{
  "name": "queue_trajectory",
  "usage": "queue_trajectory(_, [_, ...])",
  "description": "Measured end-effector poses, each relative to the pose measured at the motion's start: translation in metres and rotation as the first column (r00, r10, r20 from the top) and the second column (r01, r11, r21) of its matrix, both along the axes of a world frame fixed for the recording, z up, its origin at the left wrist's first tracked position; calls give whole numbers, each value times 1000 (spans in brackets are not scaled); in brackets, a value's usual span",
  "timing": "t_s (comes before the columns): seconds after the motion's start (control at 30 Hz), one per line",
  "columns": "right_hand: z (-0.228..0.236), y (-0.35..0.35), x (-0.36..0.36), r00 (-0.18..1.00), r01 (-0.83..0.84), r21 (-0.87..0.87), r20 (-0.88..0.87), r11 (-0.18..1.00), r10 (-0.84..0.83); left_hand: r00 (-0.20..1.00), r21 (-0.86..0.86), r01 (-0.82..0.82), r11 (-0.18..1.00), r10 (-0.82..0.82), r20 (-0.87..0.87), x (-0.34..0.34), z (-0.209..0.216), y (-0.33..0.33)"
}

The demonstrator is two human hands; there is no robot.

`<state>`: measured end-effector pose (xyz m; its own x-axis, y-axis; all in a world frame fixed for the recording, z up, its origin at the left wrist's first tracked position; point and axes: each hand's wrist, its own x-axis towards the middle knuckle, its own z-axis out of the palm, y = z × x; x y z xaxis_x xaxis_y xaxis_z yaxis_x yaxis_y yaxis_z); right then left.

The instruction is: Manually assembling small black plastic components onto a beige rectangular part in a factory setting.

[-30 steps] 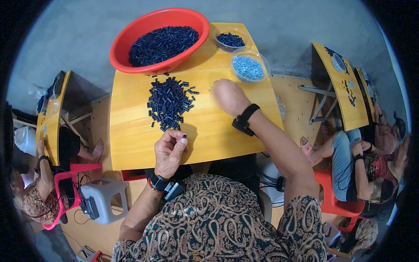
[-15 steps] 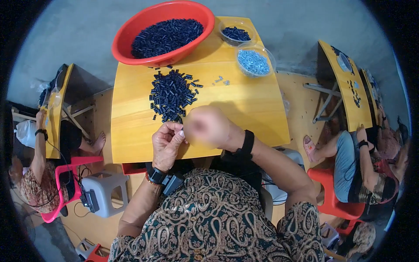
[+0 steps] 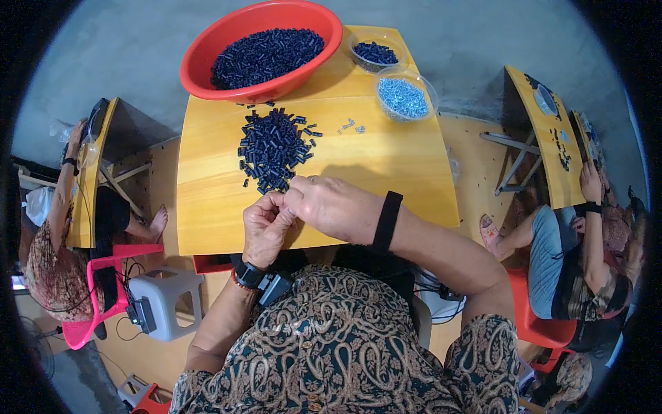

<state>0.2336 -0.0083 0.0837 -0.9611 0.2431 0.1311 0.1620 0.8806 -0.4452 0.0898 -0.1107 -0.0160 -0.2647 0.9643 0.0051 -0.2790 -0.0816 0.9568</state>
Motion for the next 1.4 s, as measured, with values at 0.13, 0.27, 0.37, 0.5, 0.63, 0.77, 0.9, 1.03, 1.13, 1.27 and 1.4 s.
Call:
queue_trajectory(0.13, [-22, 8, 1, 991, 42, -166, -119, 985, -62, 1000, -31, 6, 999, -5, 29, 1, 4, 0])
queue_trajectory(0.27, [-27, 6, 5, 970, 98, -348, -178, 932, -168, 999, -33, 19, 999, -17, 47, 0, 5, 0])
queue_trajectory(0.37, [-25, 5, 6, 976, 97, -285, -161, 954, -147, 999, -20, 25, 999, -24, 39, -1, 4, 1])
queue_trajectory(0.5, [-12, 3, 3, 995, 37, -152, -89, 988, -51, 999, -36, 29, 999, -27, 39, 1, 8, 2])
queue_trajectory(0.63, [1, -1, -2, 1000, 5, -111, -11, 994, -6, 1000, -17, 22, 1000, -22, 19, -2, -1, 3])
queue_trajectory(0.77, [-11, 5, -3, 994, 44, -142, -95, 989, -57, 1000, -23, 21, 1000, -21, 5, -1, 3, 3])
queue_trajectory(0.9, [-34, 1, 2, 919, 252, -767, -3, 590, -395, 998, -27, 14, 1000, -12, 57, -1, 6, 1])
queue_trajectory(1.03, [-44, -1, 5, 908, 178, -729, -136, 661, -396, 994, -15, 24, 1000, -23, 108, -3, 5, 1])
queue_trajectory(1.13, [-40, -5, 2, 883, 221, -657, -179, 720, -435, 995, -19, 29, 999, -27, 100, -4, 6, 1])
queue_trajectory(1.27, [-40, -6, 1, 885, 243, -493, -239, 835, -399, 993, -19, 30, 999, -28, 111, -5, 5, 2])
queue_trajectory(1.4, [-44, -9, 5, 909, 299, -401, -158, 866, -386, 992, -35, 26, 999, -22, 126, -7, 3, 2])
